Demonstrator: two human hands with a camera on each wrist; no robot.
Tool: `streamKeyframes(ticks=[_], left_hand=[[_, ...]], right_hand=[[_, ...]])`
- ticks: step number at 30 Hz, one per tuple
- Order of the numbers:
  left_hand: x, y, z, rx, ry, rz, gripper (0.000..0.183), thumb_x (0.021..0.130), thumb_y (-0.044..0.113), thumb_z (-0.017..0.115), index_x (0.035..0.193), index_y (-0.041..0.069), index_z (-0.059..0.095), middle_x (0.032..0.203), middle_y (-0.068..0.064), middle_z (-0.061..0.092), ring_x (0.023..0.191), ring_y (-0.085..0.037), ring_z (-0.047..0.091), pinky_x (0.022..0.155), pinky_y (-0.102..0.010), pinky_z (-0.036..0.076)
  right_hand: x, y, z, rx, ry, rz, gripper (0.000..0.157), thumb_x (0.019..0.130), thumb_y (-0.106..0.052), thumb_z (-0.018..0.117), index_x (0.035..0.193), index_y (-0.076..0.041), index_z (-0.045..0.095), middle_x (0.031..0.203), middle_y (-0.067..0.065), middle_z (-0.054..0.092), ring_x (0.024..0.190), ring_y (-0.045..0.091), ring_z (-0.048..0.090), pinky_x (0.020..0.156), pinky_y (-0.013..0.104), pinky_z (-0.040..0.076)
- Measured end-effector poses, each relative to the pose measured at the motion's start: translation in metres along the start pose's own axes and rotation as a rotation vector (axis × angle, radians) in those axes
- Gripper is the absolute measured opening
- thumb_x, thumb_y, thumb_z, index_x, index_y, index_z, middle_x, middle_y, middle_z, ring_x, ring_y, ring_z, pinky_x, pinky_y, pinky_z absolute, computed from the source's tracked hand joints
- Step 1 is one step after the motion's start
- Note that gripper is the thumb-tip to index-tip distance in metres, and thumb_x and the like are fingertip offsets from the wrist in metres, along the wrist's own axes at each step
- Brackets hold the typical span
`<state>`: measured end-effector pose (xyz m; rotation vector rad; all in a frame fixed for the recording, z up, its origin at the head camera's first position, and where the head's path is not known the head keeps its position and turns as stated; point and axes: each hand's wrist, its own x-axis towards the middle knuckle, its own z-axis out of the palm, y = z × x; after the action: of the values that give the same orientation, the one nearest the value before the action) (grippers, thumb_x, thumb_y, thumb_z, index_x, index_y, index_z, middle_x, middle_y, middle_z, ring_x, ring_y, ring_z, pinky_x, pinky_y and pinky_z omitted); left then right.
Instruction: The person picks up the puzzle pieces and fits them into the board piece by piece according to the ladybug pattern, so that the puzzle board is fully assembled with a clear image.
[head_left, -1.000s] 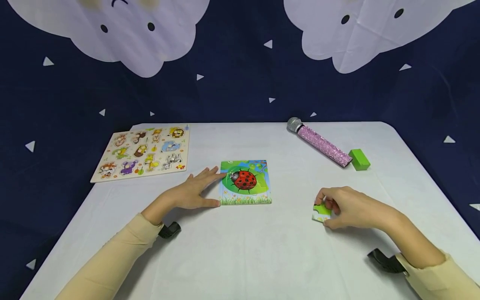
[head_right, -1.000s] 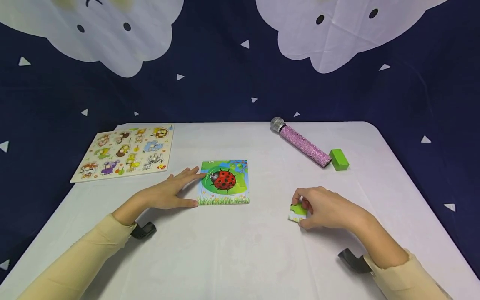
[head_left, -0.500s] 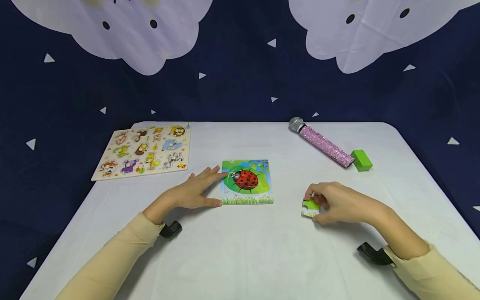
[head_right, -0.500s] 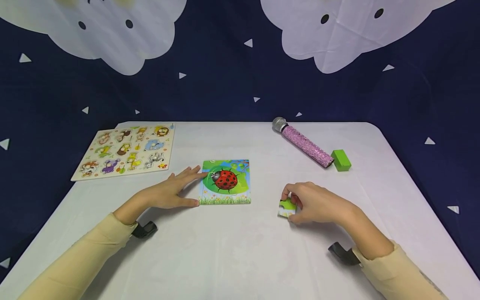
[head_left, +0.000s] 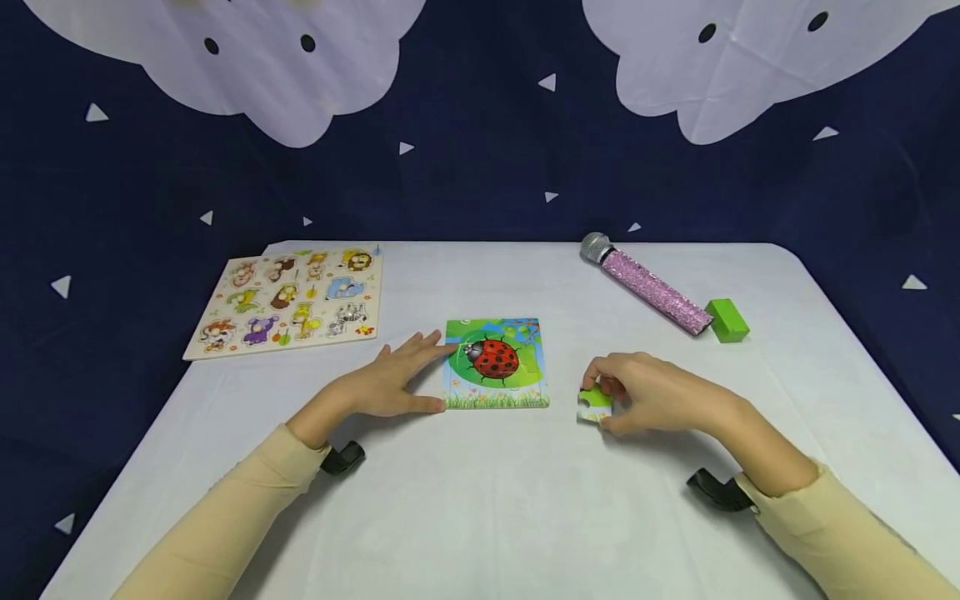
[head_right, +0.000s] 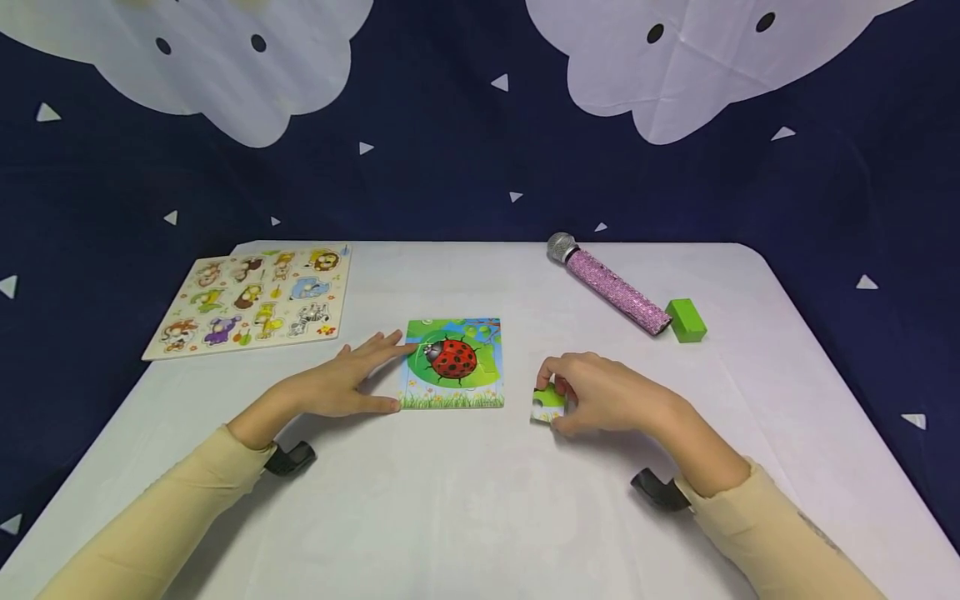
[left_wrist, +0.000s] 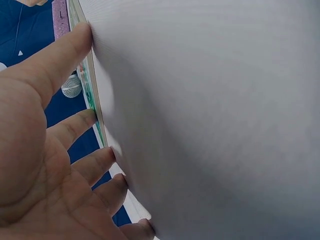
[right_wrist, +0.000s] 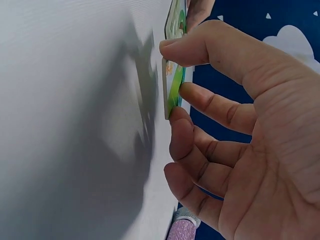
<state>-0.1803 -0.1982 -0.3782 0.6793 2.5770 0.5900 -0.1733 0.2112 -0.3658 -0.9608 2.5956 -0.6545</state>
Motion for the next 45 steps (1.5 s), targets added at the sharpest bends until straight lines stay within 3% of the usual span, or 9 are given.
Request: streamKeyframes(ticks=[9,18,45], left_hand=[[0.0,-0.001,0.002,-0.018,0.011,0.017,0.091,0.098,0.052,0.075,0.171,0.025,0.03,0.182,-0.016,0.01,0.168,-0.046,0.005,0.126,-0.083,0.002],[0.002,-0.001,0.003,0.007,-0.011,-0.006,0.091,0.099,0.05,0.075,0.172,0.025,0.027,0.182,-0.012,0.008,0.169,-0.041,0.003,0.129,-0.078,0.001],[0.002,-0.003,0.001,0.014,-0.006,0.009,0.091,0.099,0.052,0.074,0.172,0.026,0.027,0.182,-0.013,0.007,0.169,-0.043,0.003,0.127,-0.08,0.001]], right_hand=[[0.019,-0.005,0.0,-0.03,0.005,-0.023,0.038,0.08,-0.021,0.088,0.114,-0.019,0.07,0.089,-0.005,0.063,0.081,0.012,0.056,0.073,0.027,0.048],[0.037,-0.013,0.001,-0.05,-0.021,-0.04,0.039,0.081,-0.022,0.087,0.116,-0.018,0.07,0.092,-0.004,0.064,0.084,0.013,0.056,0.075,0.03,0.048],[0.081,-0.025,0.007,-0.091,-0.085,-0.106,0.044,0.08,-0.024,0.088,0.121,-0.016,0.073,0.101,-0.002,0.07,0.093,0.016,0.06,0.091,0.041,0.053]])
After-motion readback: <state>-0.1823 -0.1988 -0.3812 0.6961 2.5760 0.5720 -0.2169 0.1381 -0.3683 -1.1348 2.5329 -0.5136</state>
